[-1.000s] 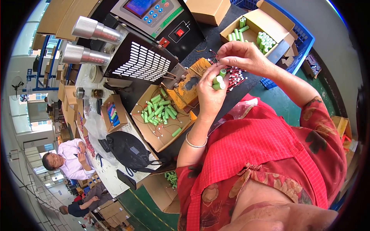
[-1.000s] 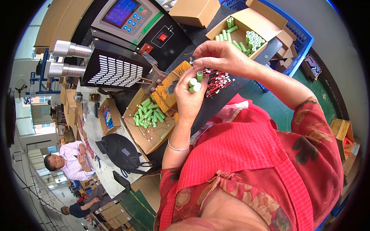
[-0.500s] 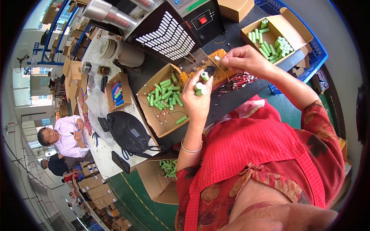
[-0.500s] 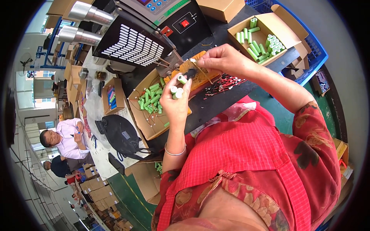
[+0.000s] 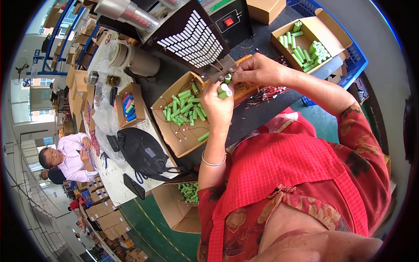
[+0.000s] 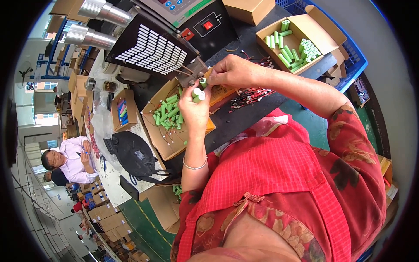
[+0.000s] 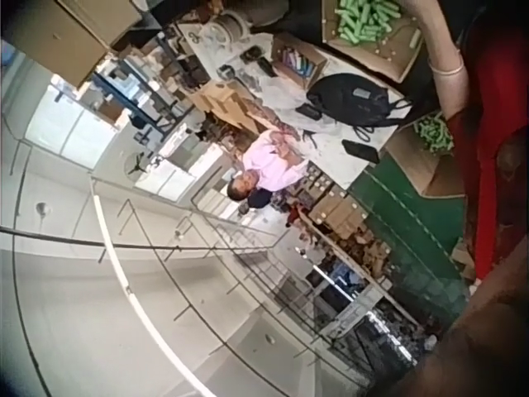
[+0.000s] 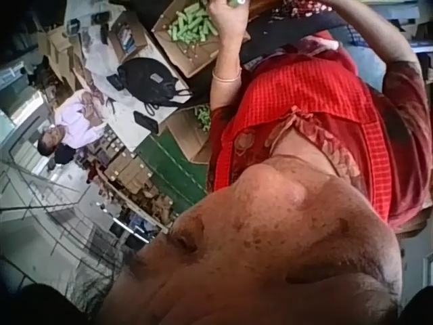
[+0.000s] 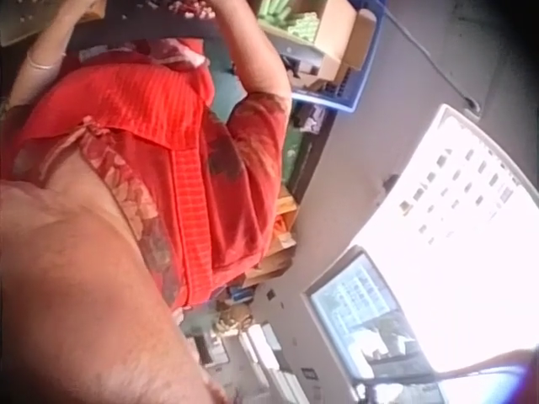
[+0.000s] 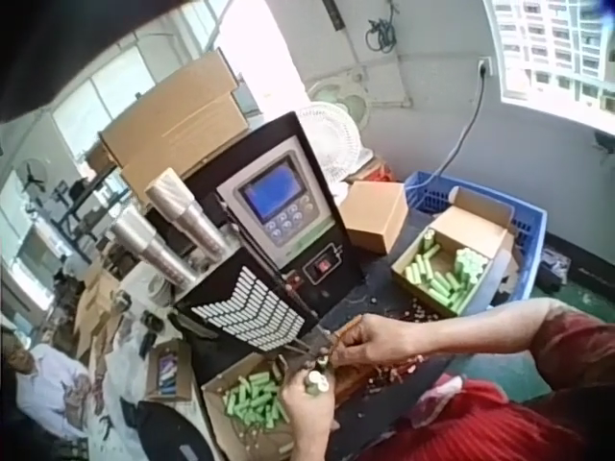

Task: The person takes cylindrical battery cells from a box and attaches wire connectors to their terminals by hand at a workstation.

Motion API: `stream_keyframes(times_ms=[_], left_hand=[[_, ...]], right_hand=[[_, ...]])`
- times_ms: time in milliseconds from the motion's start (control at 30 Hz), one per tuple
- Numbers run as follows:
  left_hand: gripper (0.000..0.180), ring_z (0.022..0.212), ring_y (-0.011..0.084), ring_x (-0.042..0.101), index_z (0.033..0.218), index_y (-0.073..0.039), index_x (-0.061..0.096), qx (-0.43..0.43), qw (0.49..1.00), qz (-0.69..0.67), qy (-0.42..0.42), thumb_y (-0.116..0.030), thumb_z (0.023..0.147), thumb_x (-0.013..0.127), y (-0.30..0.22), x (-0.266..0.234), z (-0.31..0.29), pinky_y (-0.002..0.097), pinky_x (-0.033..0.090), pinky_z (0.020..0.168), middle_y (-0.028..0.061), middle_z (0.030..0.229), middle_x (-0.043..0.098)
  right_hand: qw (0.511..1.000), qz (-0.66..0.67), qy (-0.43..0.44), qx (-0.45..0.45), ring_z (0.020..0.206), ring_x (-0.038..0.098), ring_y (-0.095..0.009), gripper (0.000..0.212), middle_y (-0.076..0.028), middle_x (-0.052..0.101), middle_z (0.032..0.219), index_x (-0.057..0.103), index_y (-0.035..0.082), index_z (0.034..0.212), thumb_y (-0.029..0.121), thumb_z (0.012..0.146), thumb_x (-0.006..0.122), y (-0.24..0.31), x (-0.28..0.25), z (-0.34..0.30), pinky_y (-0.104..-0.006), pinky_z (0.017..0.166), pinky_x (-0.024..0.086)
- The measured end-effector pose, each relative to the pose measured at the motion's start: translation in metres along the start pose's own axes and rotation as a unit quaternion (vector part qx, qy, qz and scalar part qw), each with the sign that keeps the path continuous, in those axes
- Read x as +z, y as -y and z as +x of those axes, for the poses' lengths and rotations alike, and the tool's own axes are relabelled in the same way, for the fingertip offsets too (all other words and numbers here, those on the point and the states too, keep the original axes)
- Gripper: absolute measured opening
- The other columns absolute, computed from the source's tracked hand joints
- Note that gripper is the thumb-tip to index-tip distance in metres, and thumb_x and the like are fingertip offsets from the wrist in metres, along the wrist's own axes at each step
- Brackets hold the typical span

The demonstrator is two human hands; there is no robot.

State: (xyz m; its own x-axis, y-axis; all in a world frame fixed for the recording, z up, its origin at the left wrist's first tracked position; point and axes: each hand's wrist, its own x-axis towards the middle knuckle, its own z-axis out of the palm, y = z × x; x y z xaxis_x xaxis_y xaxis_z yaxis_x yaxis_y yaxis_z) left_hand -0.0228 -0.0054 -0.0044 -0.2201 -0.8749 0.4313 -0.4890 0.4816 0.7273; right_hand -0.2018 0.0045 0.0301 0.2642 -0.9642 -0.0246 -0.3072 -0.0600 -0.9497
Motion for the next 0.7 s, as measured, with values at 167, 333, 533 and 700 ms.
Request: stream_keyframes(times_ms=[167, 333, 533, 700], left_hand=[[0.026, 0.077, 0.0168, 0.062, 0.093, 0.004, 0.063, 0.087, 0.996, 0.004, -0.034, -0.003, 0.069, 0.071, -0.008, -0.002, 0.005, 0.029, 0.048, 0.069, 0.0105, 0.084, 0.065], [0.022, 0.071, 0.0139, 0.06, 0.093, 0.001, 0.064, -0.017, 0.999, -0.013, 0.029, -0.005, 0.072, 0.071, -0.017, -0.014, -0.001, 0.0264, 0.048, 0.065, 0.0072, 0.084, 0.066], [0.027, 0.069, 0.006, 0.058, 0.1, 0.001, 0.059, -0.275, 0.836, -0.458, 0.126, 0.002, 0.075, 0.069, -0.016, -0.035, -0.005, 0.0153, 0.044, 0.054, 0.0094, 0.086, 0.065], [0.016, 0.07, 0.0057, 0.057, 0.085, -0.001, 0.061, -0.168, 0.962, -0.207, 0.066, -0.004, 0.074, 0.072, -0.015, -0.022, -0.004, 0.0219, 0.046, 0.059, 0.0009, 0.078, 0.063]], right_hand=[[0.994, 0.02, 0.064, 0.083, 0.055, 0.049, -0.005, 0.028, -0.001, 0.058, 0.063, 0.067, 0.003, 0.091, 0.03, 0.088, 0.057, 0.007, -0.007, -0.002, -0.0211, 0.053, 0.042], [0.971, 0.193, 0.097, 0.102, 0.057, 0.056, -0.007, 0.026, -0.002, 0.059, 0.064, 0.062, -0.001, 0.097, 0.022, 0.089, 0.057, 0.001, -0.025, -0.02, -0.0198, 0.054, 0.047], [0.984, 0.161, 0.042, 0.069, 0.056, 0.053, -0.005, 0.018, -0.002, 0.061, 0.067, 0.064, 0.001, 0.089, 0.018, 0.087, 0.06, 0.002, -0.021, -0.032, -0.0181, 0.053, 0.045], [0.987, 0.156, -0.007, 0.04, 0.052, 0.048, -0.004, 0.024, 0.0, 0.057, 0.061, 0.064, 0.002, 0.081, 0.025, 0.088, 0.058, 0.004, -0.002, -0.025, -0.0203, 0.047, 0.04]])
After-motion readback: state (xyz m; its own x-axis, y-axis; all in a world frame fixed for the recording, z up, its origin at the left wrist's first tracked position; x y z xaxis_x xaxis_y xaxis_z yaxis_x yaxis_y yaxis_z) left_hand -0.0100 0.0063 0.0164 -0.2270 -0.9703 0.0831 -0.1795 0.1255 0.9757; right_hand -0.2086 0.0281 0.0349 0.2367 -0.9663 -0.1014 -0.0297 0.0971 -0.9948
